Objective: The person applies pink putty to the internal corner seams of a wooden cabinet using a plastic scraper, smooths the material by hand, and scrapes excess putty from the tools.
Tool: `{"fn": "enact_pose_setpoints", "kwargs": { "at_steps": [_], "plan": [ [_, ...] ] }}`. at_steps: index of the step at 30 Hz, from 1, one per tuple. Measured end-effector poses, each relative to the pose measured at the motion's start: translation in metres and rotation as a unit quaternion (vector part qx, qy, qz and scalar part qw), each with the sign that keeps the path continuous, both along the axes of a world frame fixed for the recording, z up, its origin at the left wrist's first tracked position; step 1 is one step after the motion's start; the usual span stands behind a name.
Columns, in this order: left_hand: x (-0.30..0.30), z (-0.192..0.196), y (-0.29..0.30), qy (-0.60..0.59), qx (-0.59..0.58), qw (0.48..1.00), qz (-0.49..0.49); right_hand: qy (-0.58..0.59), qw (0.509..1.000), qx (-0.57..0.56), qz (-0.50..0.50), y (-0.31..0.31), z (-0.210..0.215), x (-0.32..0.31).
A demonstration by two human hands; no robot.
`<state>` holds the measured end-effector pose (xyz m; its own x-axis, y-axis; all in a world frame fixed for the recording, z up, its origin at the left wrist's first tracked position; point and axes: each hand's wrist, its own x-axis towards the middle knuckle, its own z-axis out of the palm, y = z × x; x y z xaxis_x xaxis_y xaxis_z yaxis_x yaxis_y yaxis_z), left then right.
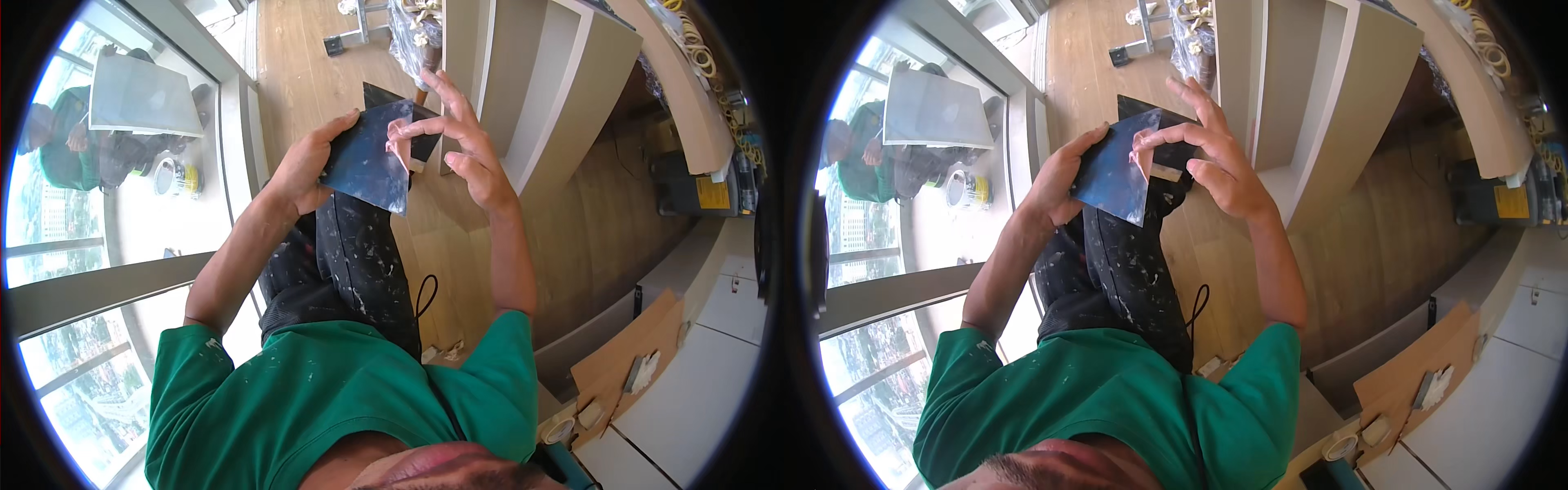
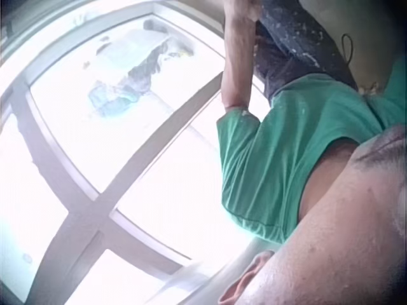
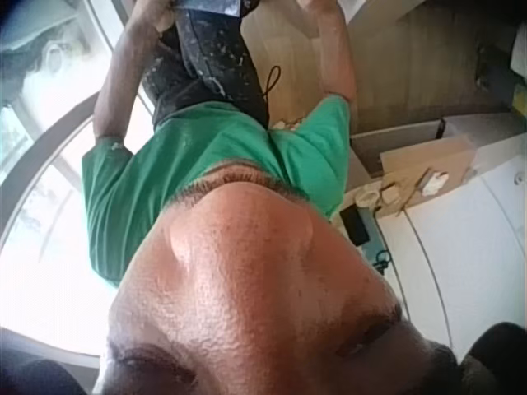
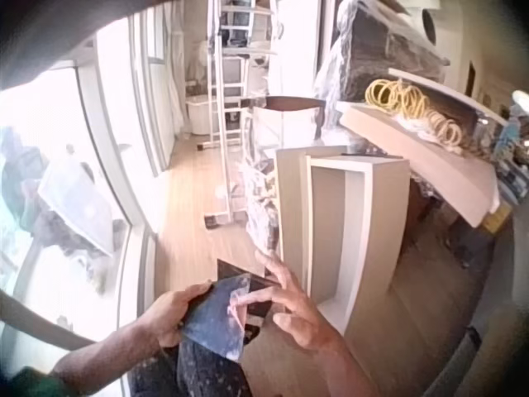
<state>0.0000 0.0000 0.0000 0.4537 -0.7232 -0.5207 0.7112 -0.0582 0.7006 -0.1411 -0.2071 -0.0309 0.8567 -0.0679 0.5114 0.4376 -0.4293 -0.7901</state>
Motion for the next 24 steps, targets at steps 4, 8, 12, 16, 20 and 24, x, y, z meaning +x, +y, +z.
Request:
{"fn": "enact_pose_setpoints", "kwargs": {
  "at_steps": [4, 8, 12, 16, 20, 24],
  "plan": [
    [0.012, -0.019, 0.002, 0.031, -0.041, 0.998, 0.047, -0.029, 0.995, 0.096, -0.018, -0.005, -0.012, -0.005],
    [0.019, -0.046, 0.005, 0.086, -0.109, 0.985, 0.106, -0.042, 0.963, 0.159, -0.213, -0.026, -0.076, -0.014],
    [0.008, -0.068, 0.009, -0.010, -0.034, 0.988, 0.148, 0.083, 0.894, 0.016, -0.439, -0.056, -0.202, -0.018],
    [-0.003, -0.070, 0.003, -0.039, -0.052, 0.982, 0.179, 0.277, 0.783, -0.206, -0.518, -0.068, -0.281, -0.022],
    [-0.003, -0.073, 0.007, -0.049, -0.043, 0.985, 0.160, 0.328, 0.762, -0.231, -0.507, -0.083, -0.309, -0.018],
    [-0.004, -0.070, 0.005, -0.050, -0.044, 0.984, 0.163, 0.295, 0.773, -0.244, -0.506, -0.095, -0.319, -0.002]
  ]
}}
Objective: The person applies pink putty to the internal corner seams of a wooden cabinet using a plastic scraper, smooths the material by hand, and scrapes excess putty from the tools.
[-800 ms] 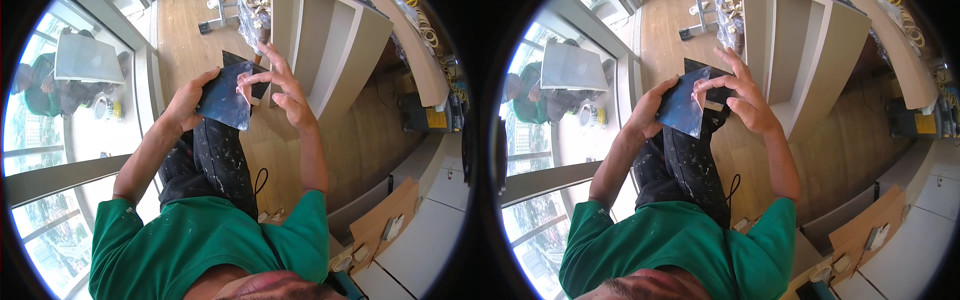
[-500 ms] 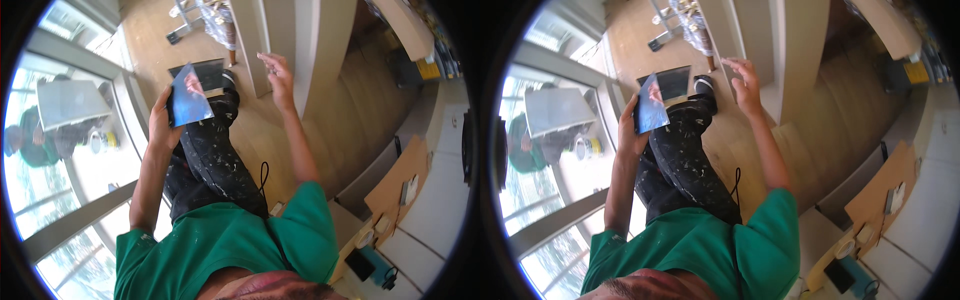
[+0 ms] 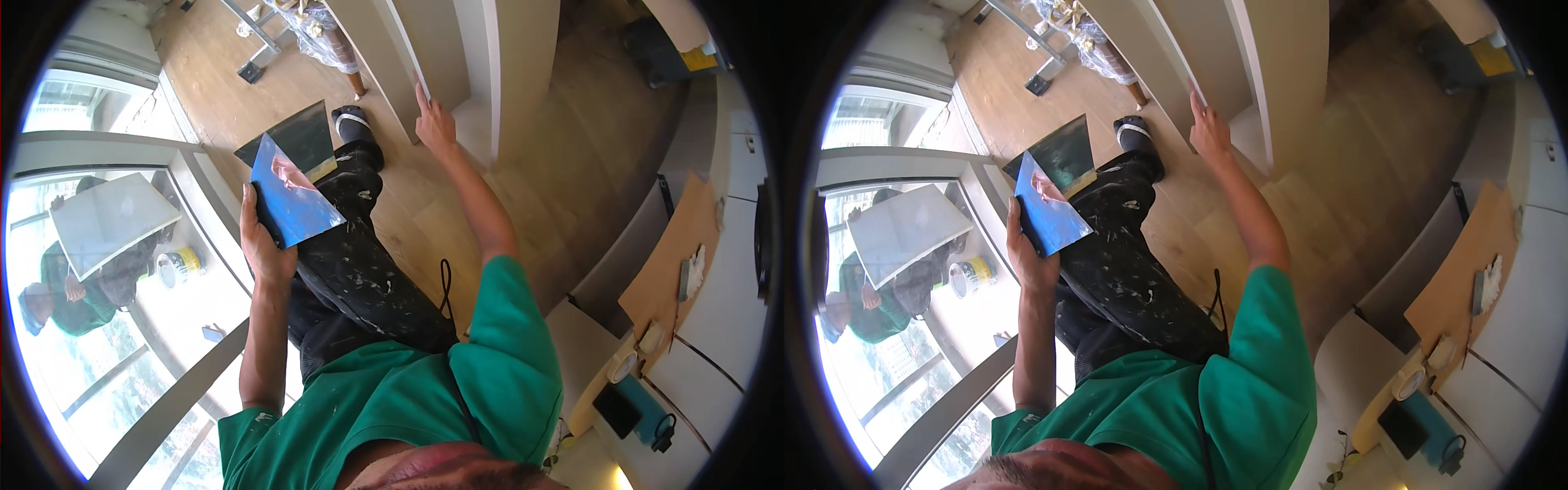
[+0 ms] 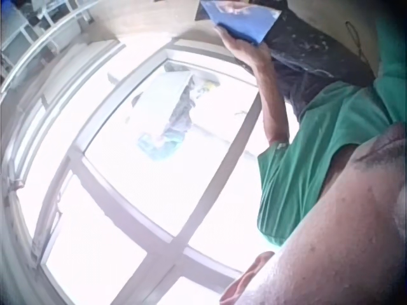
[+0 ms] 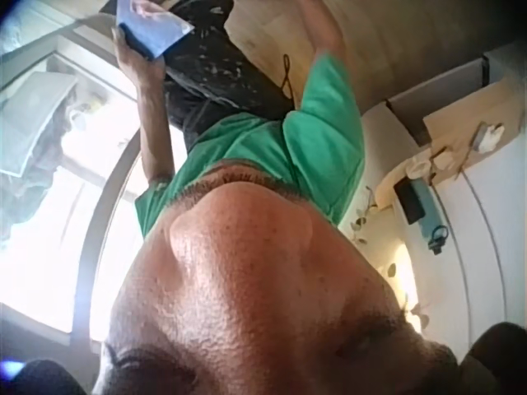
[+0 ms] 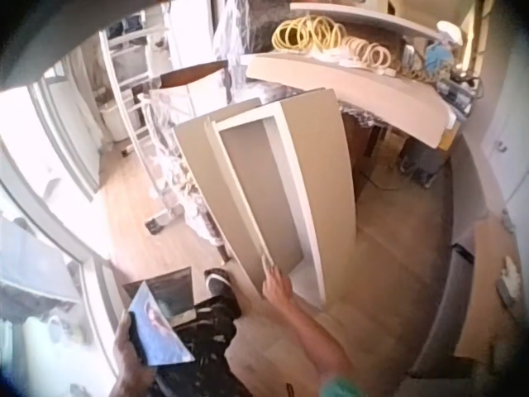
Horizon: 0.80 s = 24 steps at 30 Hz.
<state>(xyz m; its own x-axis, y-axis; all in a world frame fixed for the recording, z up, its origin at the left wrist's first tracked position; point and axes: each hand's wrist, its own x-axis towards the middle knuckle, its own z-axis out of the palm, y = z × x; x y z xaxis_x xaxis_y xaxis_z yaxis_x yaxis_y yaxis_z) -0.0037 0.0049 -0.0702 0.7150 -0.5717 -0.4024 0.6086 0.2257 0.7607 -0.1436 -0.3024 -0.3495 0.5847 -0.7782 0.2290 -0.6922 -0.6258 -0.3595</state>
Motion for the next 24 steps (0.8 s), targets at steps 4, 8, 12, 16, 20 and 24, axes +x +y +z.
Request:
{"fn": "enact_pose_setpoints", "kwargs": {
  "at_steps": [4, 8, 12, 16, 20, 24],
  "plan": [
    [-0.001, 0.003, -0.005, 0.006, -0.006, 1.000, 0.004, 0.013, 1.000, 0.005, -0.002, -0.011, 0.004, 0.015],
    [-0.002, 0.006, -0.008, 0.011, -0.011, 1.000, 0.006, 0.056, 0.998, 0.019, -0.010, -0.016, 0.005, 0.024],
    [-0.001, 0.007, -0.010, 0.013, -0.019, 1.000, -0.011, 0.059, 0.998, 0.025, -0.013, -0.019, -0.009, 0.025],
    [-0.001, 0.006, -0.011, 0.011, -0.014, 1.000, -0.010, 0.103, 0.991, 0.086, -0.005, -0.012, -0.037, 0.006],
    [0.003, 0.005, -0.013, 0.006, -0.018, 1.000, -0.024, 0.082, 0.995, 0.053, -0.019, -0.011, -0.056, 0.000],
    [0.000, 0.004, -0.010, -0.004, 0.009, 1.000, 0.008, 0.066, 0.997, 0.046, 0.010, -0.008, 0.012, 0.027]
  ]
}}
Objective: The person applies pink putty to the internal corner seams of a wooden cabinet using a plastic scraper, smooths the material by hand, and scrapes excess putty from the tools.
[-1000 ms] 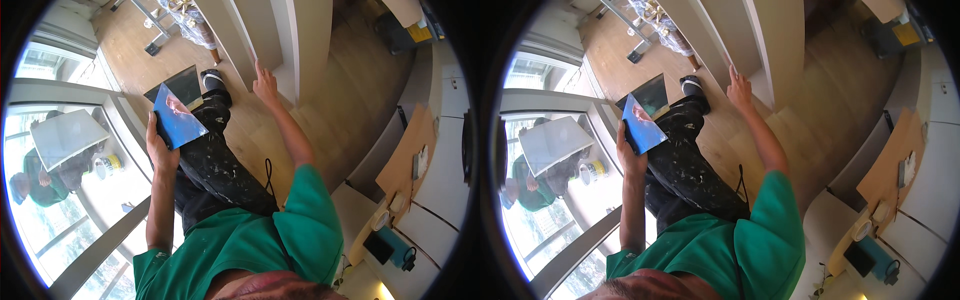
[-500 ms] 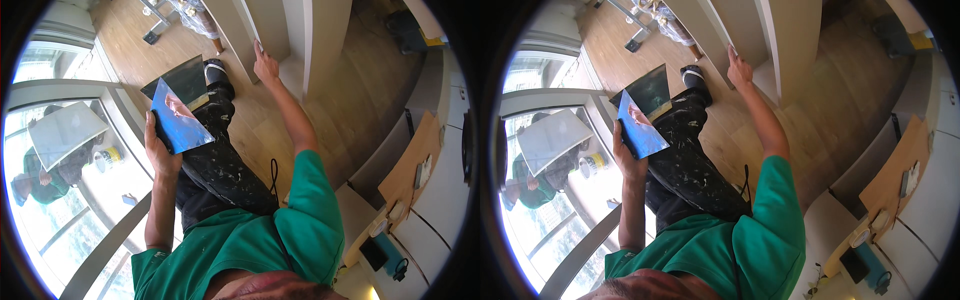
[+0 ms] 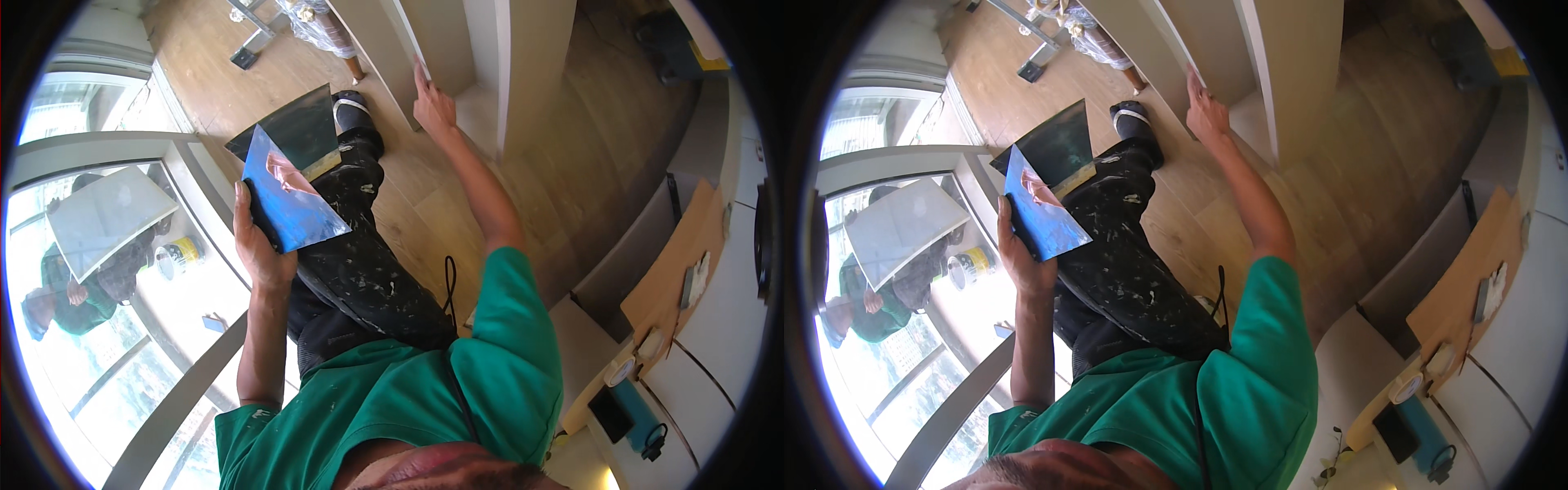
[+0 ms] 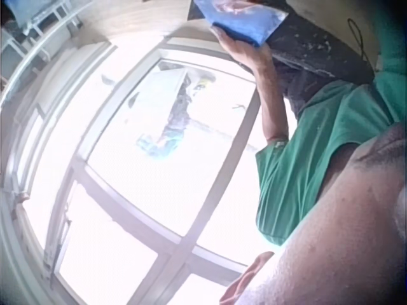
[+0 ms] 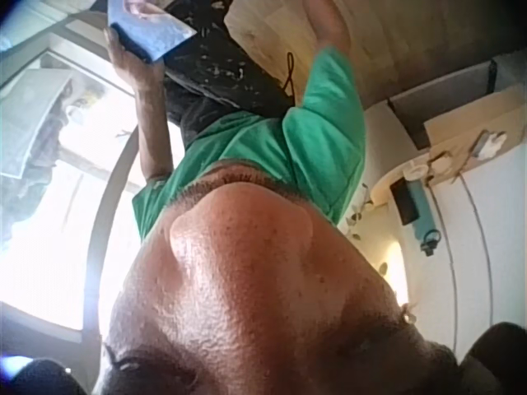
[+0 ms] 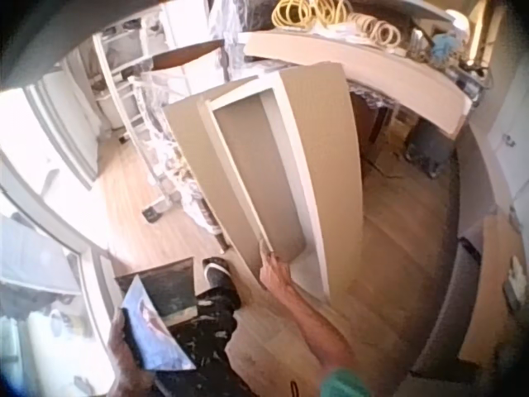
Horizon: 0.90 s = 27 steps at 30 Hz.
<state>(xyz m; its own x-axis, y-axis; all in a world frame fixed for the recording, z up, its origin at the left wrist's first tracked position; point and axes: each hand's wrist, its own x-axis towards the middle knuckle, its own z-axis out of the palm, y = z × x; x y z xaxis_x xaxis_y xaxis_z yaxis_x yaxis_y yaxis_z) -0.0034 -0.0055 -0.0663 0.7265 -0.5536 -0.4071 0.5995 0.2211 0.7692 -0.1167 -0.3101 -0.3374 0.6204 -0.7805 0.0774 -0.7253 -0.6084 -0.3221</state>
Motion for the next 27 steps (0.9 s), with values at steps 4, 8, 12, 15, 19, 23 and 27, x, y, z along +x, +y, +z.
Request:
{"fn": "enact_pose_setpoints", "kwargs": {
  "at_steps": [4, 8, 12, 15, 19, 23, 27],
  "plan": [
    [-0.002, 0.004, -0.006, -0.006, 0.006, 1.000, 0.002, -0.010, 0.999, -0.049, -0.002, -0.018, -0.006, 0.012],
    [0.001, 0.001, 0.000, 0.012, -0.013, 1.000, -0.006, 0.024, 1.000, 0.009, -0.003, -0.017, -0.015, 0.005],
    [-0.001, 0.002, 0.001, 0.017, -0.032, 0.999, -0.018, 0.044, 0.998, 0.040, -0.018, -0.008, -0.043, -0.010],
    [-0.001, 0.000, 0.001, 0.020, -0.032, 0.999, -0.015, 0.065, 0.994, 0.079, -0.030, -0.003, -0.054, -0.015],
    [0.001, -0.001, 0.001, 0.018, -0.037, 0.999, -0.023, 0.056, 0.995, 0.070, -0.044, 0.002, -0.073, -0.020],
    [0.001, -0.001, -0.001, 0.018, -0.020, 1.000, -0.005, 0.038, 0.993, 0.099, -0.058, 0.008, -0.095, -0.031],
    [0.000, -0.001, 0.001, 0.015, -0.008, 1.000, 0.004, 0.084, 0.987, 0.126, -0.048, 0.011, -0.100, -0.040]
  ]
}}
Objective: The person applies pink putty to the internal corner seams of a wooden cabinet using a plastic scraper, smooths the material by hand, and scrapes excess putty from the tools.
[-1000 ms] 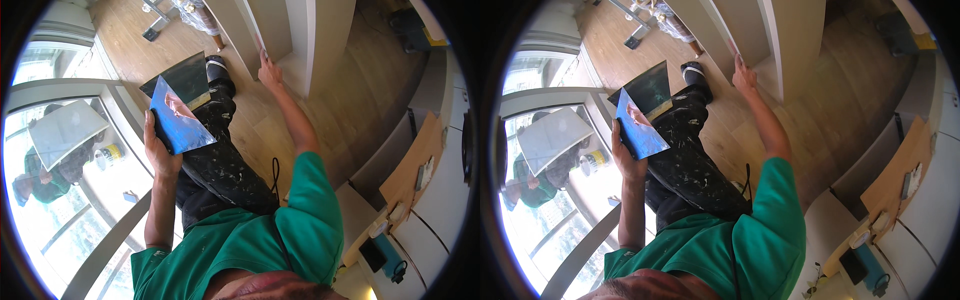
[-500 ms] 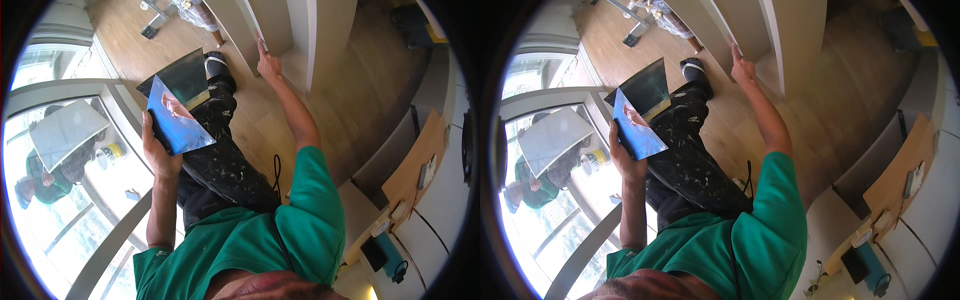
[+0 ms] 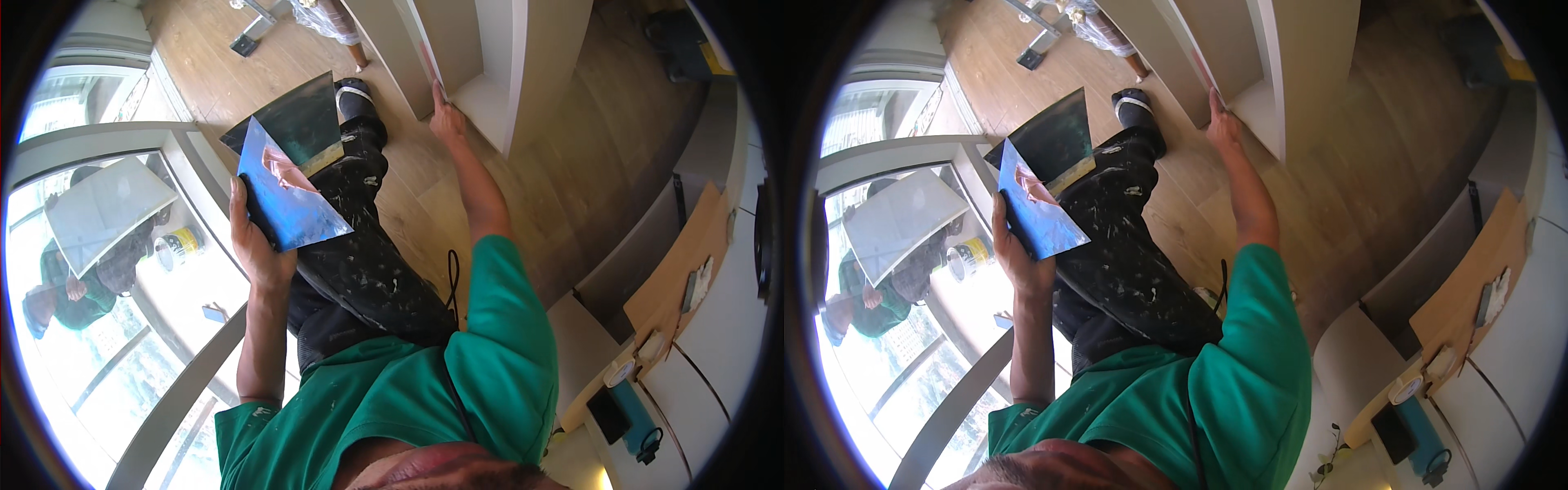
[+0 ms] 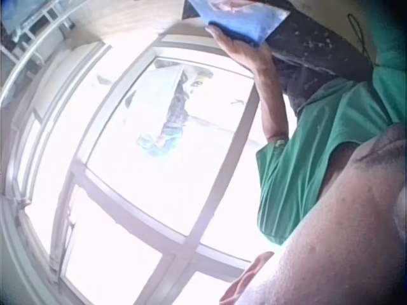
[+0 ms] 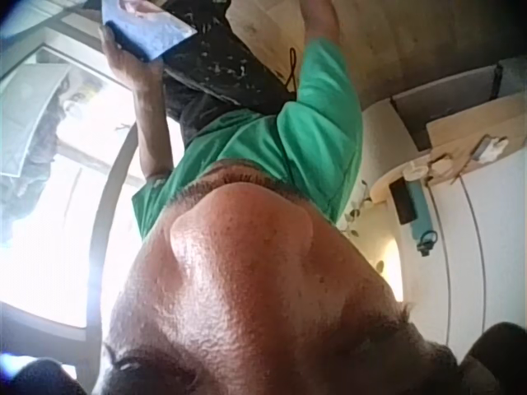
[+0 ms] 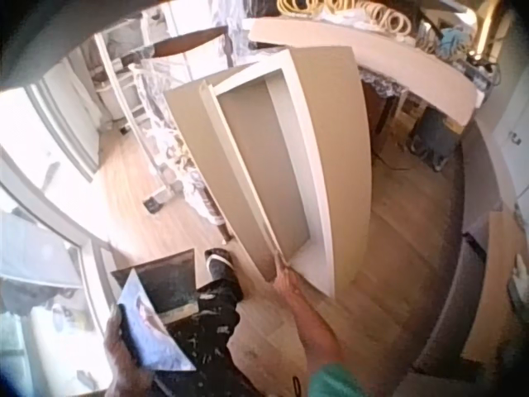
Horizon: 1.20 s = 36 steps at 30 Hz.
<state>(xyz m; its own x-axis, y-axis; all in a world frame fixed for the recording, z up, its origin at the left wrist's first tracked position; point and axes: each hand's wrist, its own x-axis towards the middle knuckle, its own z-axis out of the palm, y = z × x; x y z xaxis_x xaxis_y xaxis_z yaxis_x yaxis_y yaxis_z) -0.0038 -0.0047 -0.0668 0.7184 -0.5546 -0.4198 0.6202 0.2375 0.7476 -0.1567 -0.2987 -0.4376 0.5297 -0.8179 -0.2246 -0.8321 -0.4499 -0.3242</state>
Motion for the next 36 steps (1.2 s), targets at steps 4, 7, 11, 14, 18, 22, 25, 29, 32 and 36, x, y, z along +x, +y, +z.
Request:
{"fn": "enact_pose_setpoints", "kwargs": {
  "at_steps": [4, 7, 11, 14, 18, 22, 25, 29, 32, 36],
  "plan": [
    [0.001, 0.000, 0.003, 0.017, 0.013, 1.000, 0.007, 0.063, 0.998, 0.023, 0.000, 0.003, -0.008, 0.001],
    [0.001, 0.000, -0.002, 0.003, 0.005, 1.000, -0.005, 0.006, 0.997, -0.071, -0.002, -0.006, -0.043, -0.009],
    [-0.001, -0.003, 0.007, 0.004, -0.006, 1.000, 0.018, -0.075, 0.993, -0.085, -0.007, -0.002, 0.033, 0.016],
    [-0.002, -0.001, 0.007, 0.003, -0.010, 1.000, 0.006, -0.101, 0.990, -0.103, 0.008, -0.006, 0.084, 0.029],
    [-0.001, -0.001, 0.005, 0.000, -0.019, 1.000, -0.004, -0.124, 0.985, -0.119, 0.033, -0.022, 0.091, 0.038],
    [0.000, -0.002, 0.004, -0.005, -0.012, 1.000, -0.002, -0.054, 0.998, -0.041, 0.015, -0.019, 0.074, 0.031],
    [-0.001, -0.001, 0.003, 0.003, -0.017, 1.000, 0.007, -0.021, 0.999, -0.023, 0.005, -0.012, 0.050, 0.022],
    [0.002, -0.001, 0.002, 0.005, -0.053, 0.998, -0.030, -0.078, 0.996, -0.043, 0.000, -0.007, 0.012, 0.011],
    [0.005, -0.004, 0.003, 0.006, -0.072, 0.997, -0.041, -0.081, 0.997, -0.012, -0.009, -0.008, 0.003, 0.010],
    [0.003, -0.001, 0.001, -0.001, -0.042, 0.999, -0.029, -0.078, 0.997, -0.001, -0.011, -0.002, 0.004, 0.004]
  ]
}}
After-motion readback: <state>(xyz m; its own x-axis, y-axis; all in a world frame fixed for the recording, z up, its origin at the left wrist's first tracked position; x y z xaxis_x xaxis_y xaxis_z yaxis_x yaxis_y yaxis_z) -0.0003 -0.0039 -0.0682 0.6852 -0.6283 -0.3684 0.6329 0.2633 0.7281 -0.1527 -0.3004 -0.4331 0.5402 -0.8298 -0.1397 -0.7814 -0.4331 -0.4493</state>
